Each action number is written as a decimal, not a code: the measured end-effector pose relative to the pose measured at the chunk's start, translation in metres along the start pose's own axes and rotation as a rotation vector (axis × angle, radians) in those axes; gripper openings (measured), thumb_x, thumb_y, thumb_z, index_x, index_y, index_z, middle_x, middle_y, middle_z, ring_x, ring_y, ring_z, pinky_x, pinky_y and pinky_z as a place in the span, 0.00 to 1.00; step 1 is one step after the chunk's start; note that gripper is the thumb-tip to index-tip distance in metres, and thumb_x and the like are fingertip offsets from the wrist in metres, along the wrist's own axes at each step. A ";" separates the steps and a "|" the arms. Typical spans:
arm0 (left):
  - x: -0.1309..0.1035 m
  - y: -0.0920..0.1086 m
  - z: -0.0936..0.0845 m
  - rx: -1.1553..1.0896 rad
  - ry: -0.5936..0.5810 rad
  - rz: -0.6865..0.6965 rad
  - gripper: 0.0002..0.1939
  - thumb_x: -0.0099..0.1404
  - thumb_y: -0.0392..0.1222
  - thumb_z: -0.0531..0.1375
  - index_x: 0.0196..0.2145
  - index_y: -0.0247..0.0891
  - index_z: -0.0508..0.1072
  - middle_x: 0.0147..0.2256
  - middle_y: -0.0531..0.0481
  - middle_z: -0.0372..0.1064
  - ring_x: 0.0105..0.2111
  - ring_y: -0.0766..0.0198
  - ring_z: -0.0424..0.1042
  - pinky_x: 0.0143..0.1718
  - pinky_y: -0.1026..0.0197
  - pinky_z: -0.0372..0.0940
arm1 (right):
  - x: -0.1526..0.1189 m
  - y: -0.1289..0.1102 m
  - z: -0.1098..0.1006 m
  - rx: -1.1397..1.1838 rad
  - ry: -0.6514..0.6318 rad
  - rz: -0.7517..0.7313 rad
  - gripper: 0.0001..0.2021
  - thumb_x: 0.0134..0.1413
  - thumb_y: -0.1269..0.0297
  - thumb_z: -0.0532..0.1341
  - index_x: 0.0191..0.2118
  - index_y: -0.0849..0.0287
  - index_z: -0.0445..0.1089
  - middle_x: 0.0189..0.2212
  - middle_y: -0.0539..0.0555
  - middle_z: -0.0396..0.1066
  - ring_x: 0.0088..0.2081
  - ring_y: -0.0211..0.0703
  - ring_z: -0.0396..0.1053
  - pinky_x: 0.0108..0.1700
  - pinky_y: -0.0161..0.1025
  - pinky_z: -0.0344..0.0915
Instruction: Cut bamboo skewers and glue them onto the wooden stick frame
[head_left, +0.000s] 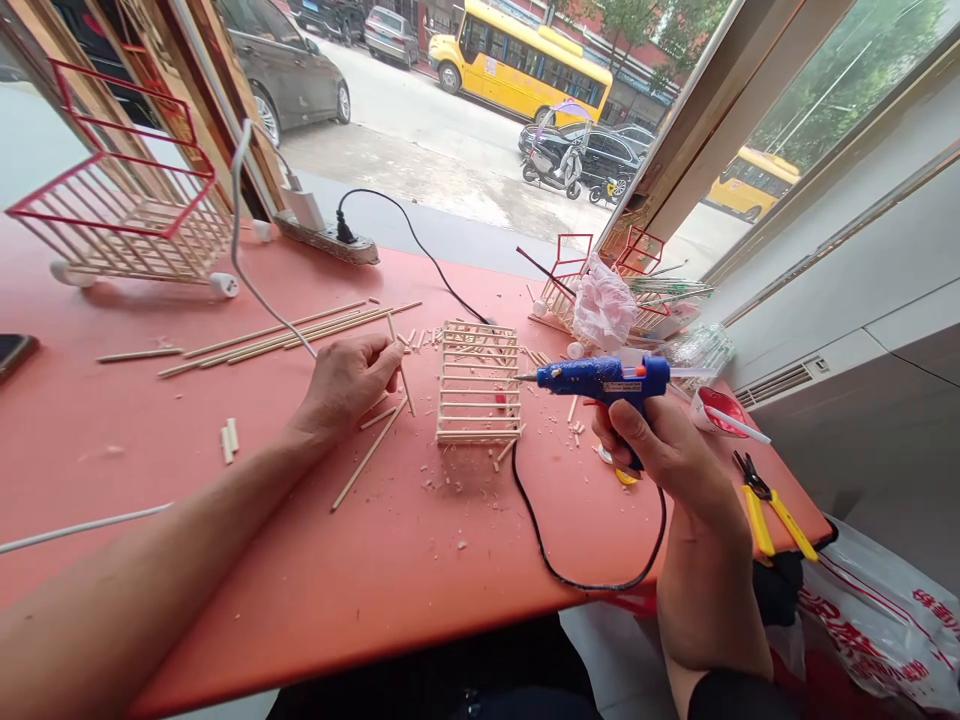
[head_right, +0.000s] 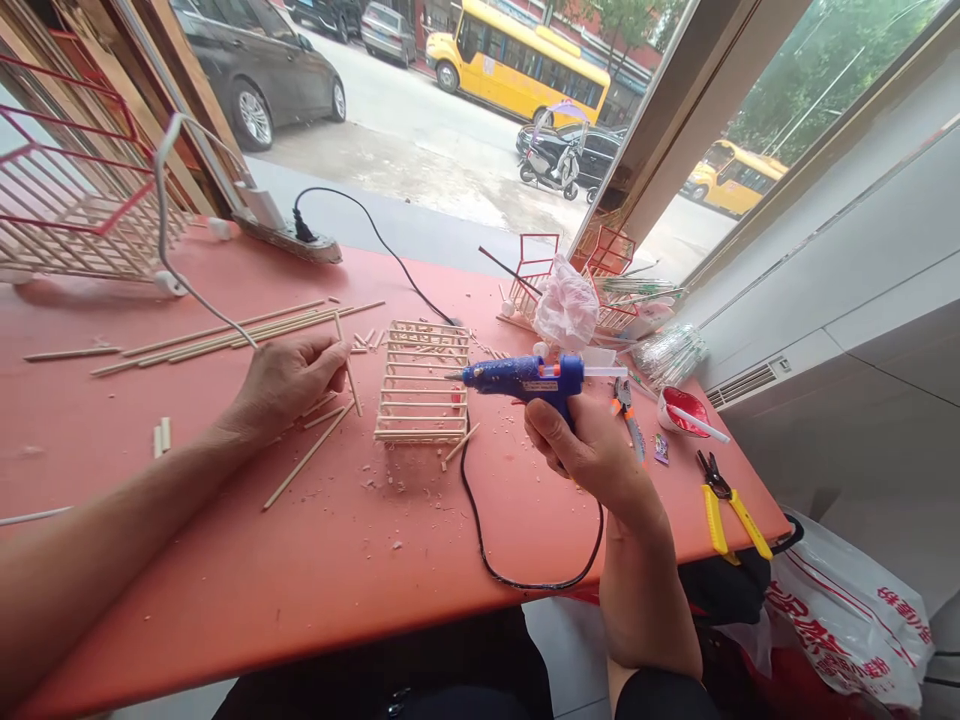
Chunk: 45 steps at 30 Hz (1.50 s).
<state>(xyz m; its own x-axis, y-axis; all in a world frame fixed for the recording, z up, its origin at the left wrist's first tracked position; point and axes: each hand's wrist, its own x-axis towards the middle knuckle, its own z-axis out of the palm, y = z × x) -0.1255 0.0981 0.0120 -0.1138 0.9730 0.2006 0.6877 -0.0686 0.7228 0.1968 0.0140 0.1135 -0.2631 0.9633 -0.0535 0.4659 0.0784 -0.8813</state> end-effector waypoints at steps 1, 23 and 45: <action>0.000 0.000 0.000 0.000 -0.006 0.000 0.20 0.64 0.51 0.50 0.17 0.42 0.63 0.15 0.55 0.60 0.21 0.63 0.63 0.31 0.61 0.56 | -0.005 0.004 0.002 -0.019 0.020 0.006 0.28 0.61 0.33 0.57 0.29 0.56 0.60 0.22 0.47 0.58 0.19 0.32 0.54 0.18 0.33 0.51; 0.002 0.000 -0.002 0.028 -0.059 0.014 0.18 0.63 0.47 0.51 0.17 0.41 0.64 0.16 0.54 0.61 0.24 0.63 0.64 0.32 0.62 0.54 | -0.044 0.011 0.037 -0.628 0.206 -0.235 0.13 0.69 0.55 0.56 0.39 0.58 0.73 0.25 0.52 0.73 0.28 0.46 0.73 0.32 0.39 0.67; 0.002 -0.003 -0.001 0.016 -0.050 0.019 0.18 0.63 0.47 0.51 0.18 0.41 0.64 0.16 0.54 0.60 0.24 0.62 0.63 0.31 0.61 0.53 | -0.038 0.007 0.037 -0.666 0.202 -0.239 0.14 0.70 0.53 0.56 0.44 0.57 0.73 0.28 0.55 0.75 0.32 0.49 0.75 0.33 0.40 0.68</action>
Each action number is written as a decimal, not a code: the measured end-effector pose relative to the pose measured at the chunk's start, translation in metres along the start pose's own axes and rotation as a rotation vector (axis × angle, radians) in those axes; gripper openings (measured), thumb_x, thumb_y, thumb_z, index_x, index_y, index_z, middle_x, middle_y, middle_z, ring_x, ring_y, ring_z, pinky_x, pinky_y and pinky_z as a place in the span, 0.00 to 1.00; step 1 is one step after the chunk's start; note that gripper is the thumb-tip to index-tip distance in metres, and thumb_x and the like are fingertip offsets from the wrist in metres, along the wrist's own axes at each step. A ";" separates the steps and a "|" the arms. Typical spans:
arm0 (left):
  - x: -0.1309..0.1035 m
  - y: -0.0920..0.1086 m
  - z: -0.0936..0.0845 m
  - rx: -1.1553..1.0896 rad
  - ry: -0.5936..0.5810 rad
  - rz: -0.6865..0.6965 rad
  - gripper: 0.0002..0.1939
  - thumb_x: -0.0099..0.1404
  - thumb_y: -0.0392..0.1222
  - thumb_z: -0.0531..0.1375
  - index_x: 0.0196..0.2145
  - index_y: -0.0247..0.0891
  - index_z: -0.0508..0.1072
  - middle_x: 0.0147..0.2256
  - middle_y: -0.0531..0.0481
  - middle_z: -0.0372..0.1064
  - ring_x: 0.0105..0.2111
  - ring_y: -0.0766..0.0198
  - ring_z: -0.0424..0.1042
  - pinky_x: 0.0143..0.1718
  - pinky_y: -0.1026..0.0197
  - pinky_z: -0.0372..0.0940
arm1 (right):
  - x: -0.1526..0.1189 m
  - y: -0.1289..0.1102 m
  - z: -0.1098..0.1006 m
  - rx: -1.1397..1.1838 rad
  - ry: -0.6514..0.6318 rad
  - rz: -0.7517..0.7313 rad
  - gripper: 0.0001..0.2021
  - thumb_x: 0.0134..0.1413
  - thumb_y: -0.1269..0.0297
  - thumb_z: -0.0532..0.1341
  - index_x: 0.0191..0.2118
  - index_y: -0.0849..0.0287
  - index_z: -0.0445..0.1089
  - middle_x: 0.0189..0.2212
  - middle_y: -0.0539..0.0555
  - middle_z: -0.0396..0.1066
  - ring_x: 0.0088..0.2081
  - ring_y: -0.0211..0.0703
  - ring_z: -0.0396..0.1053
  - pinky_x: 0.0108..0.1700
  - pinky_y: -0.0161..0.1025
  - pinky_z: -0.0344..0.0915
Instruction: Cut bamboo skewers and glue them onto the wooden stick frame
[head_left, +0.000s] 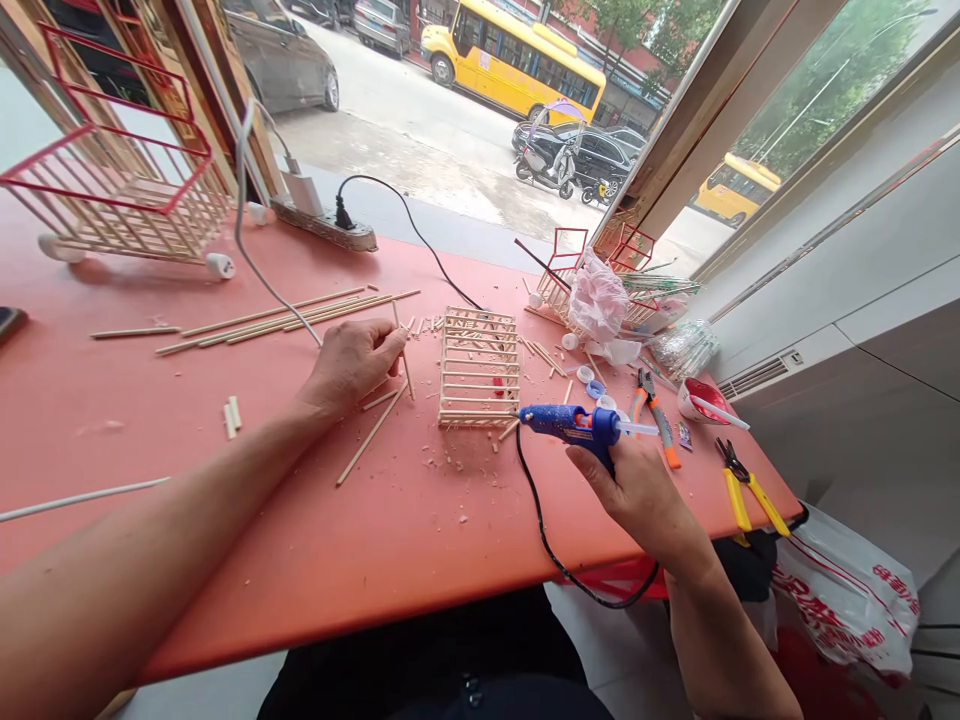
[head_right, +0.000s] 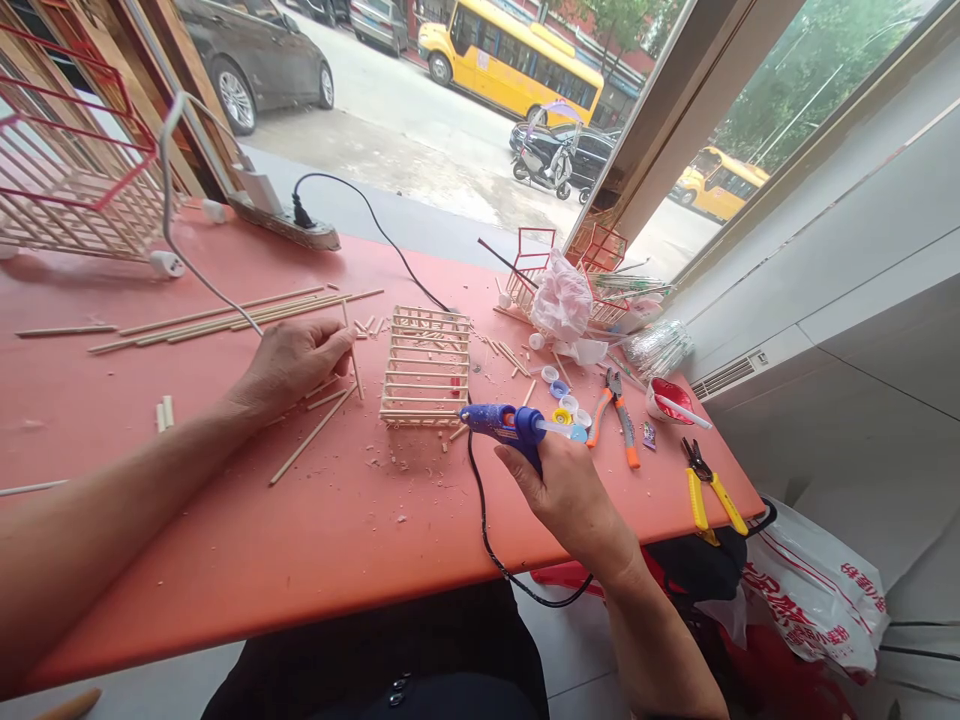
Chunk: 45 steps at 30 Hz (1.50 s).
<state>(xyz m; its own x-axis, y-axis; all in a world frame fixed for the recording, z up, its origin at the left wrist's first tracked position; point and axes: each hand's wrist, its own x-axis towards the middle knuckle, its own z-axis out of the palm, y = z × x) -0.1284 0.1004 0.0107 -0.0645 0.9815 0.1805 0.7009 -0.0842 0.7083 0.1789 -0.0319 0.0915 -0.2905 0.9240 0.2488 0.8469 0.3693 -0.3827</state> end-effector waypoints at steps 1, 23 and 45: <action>0.000 0.000 0.000 0.001 0.000 0.001 0.18 0.63 0.47 0.51 0.18 0.41 0.64 0.16 0.54 0.60 0.24 0.62 0.63 0.31 0.61 0.53 | 0.000 0.000 0.000 -0.002 0.001 0.000 0.14 0.70 0.53 0.56 0.44 0.57 0.73 0.29 0.55 0.76 0.32 0.49 0.75 0.33 0.40 0.68; 0.000 0.002 -0.001 0.005 0.001 -0.008 0.18 0.63 0.47 0.51 0.18 0.41 0.64 0.16 0.54 0.60 0.24 0.63 0.63 0.31 0.61 0.53 | 0.000 -0.001 -0.001 -0.022 0.005 -0.020 0.15 0.71 0.52 0.56 0.44 0.56 0.74 0.28 0.55 0.75 0.31 0.50 0.76 0.32 0.40 0.67; -0.001 0.004 -0.002 0.005 -0.025 -0.021 0.17 0.64 0.46 0.52 0.19 0.40 0.65 0.16 0.55 0.60 0.25 0.64 0.63 0.31 0.63 0.53 | -0.001 0.002 -0.001 -0.041 0.075 -0.080 0.14 0.69 0.54 0.58 0.32 0.56 0.69 0.25 0.52 0.73 0.27 0.45 0.72 0.27 0.38 0.64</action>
<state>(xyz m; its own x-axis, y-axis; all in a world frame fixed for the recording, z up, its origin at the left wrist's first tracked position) -0.1274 0.0986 0.0150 -0.0615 0.9871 0.1480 0.7033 -0.0623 0.7082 0.1808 -0.0319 0.0911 -0.3253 0.8811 0.3432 0.8402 0.4359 -0.3226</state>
